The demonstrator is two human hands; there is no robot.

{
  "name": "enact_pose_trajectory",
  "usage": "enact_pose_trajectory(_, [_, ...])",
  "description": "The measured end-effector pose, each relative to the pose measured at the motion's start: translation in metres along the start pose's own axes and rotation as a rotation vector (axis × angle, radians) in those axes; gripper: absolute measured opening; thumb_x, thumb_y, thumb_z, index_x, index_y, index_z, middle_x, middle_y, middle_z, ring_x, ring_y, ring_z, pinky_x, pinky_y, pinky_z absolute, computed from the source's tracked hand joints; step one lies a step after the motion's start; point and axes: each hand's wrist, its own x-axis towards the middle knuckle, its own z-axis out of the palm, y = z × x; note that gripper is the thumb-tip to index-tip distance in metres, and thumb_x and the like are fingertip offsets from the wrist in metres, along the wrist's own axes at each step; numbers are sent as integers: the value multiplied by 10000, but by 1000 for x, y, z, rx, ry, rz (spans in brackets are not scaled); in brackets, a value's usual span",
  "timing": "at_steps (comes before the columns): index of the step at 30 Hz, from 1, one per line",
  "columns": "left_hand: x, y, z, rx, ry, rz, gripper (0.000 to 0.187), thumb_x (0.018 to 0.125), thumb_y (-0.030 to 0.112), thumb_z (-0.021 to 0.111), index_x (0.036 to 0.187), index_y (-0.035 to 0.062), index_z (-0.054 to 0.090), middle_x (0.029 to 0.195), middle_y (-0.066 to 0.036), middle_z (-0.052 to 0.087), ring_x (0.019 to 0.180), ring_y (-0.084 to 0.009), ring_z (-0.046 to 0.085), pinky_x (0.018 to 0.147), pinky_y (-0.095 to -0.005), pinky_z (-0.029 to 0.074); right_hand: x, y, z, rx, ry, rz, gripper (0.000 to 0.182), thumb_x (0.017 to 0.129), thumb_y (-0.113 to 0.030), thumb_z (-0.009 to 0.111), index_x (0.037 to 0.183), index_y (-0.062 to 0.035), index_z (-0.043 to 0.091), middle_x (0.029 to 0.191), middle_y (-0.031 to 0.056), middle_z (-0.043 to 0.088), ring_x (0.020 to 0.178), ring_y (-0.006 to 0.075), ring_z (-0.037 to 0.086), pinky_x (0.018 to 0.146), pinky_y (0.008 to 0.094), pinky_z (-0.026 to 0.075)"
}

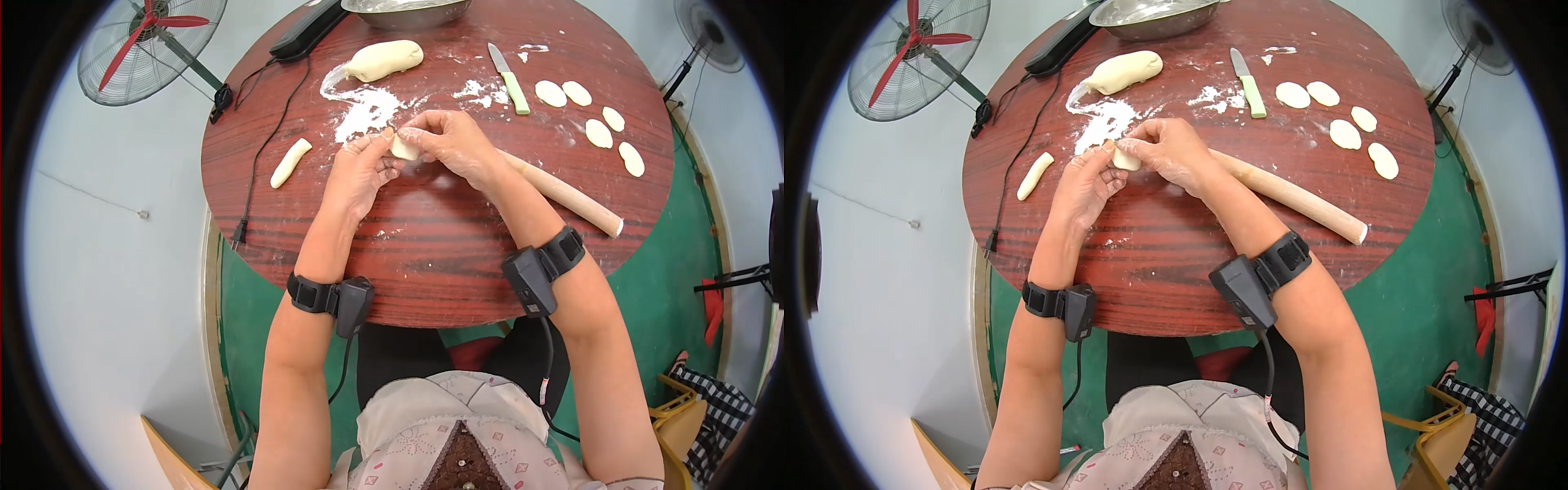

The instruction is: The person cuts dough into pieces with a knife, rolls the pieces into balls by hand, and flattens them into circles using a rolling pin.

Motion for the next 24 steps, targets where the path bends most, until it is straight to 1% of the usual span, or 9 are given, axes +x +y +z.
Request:
enact_pose_trajectory(2, [-1,3,3,-18,-23,-34,169,915,208,631,944,42,639,844,-38,653,700,-101,598,626,-240,484,0,-2,-2,-73,4,13,203,855,-187,674,915,7,683,822,53,666,728,84,562,659,261,463])
enact_pose_trajectory(5, [-4,6,5,2,-47,-58,173,908,203,642,946,34,643,834,-36,649,699,-96,594,623,-232,481,-2,-6,-2,-131,70,9,188,859,-180,668,883,5,690,787,43,663,726,79,557,659,258,460])
enact_pose_trajectory(8, [-3,1,3,73,-23,-23,177,905,195,646,958,26,643,830,-33,646,703,-92,590,620,-224,476,0,-1,-4,-106,3,-8,220,897,-245,635,901,-28,668,777,-8,623,707,55,508,627,220,414])
enact_pose_trajectory(11, [-4,2,5,52,-5,10,172,906,184,640,964,22,642,828,-31,644,708,-89,588,620,-218,473,0,-5,1,120,73,52,207,858,-192,674,900,9,690,803,41,662,730,86,557,650,262,460])
enact_pose_trajectory(14, [-4,1,4,43,-43,15,160,913,175,624,966,25,641,828,-29,645,711,-89,588,622,-217,472,-3,-4,2,27,11,10,215,847,-199,688,893,11,690,797,36,657,724,88,551,646,261,458])
enact_pose_trajectory(16, [-2,-1,3,24,-59,23,159,919,179,614,965,29,642,828,-28,646,710,-90,589,623,-221,473,-1,0,2,12,16,-5,213,839,-197,697,884,11,690,790,33,655,716,86,545,645,258,454])
enact_pose_trajectory(19, [-2,4,5,4,11,-48,177,926,196,603,969,30,642,828,-26,648,714,-97,593,630,-228,475,-1,1,0,-41,34,-19,205,832,-189,703,868,13,689,778,33,652,707,83,539,646,255,451])
enact_pose_trajectory(22, [-1,3,0,29,30,-48,192,918,214,620,976,32,643,841,-32,655,721,-103,599,641,-230,478,-2,-5,-1,-98,21,-8,200,835,-182,698,864,15,689,771,33,652,706,82,539,649,258,452])
enact_pose_trajectory(24, [-3,3,0,58,-31,-38,197,913,218,630,982,35,645,847,-35,658,727,-101,602,645,-230,480,-5,-9,0,-115,12,18,208,847,-193,689,866,14,691,766,30,650,705,80,540,645,256,453])
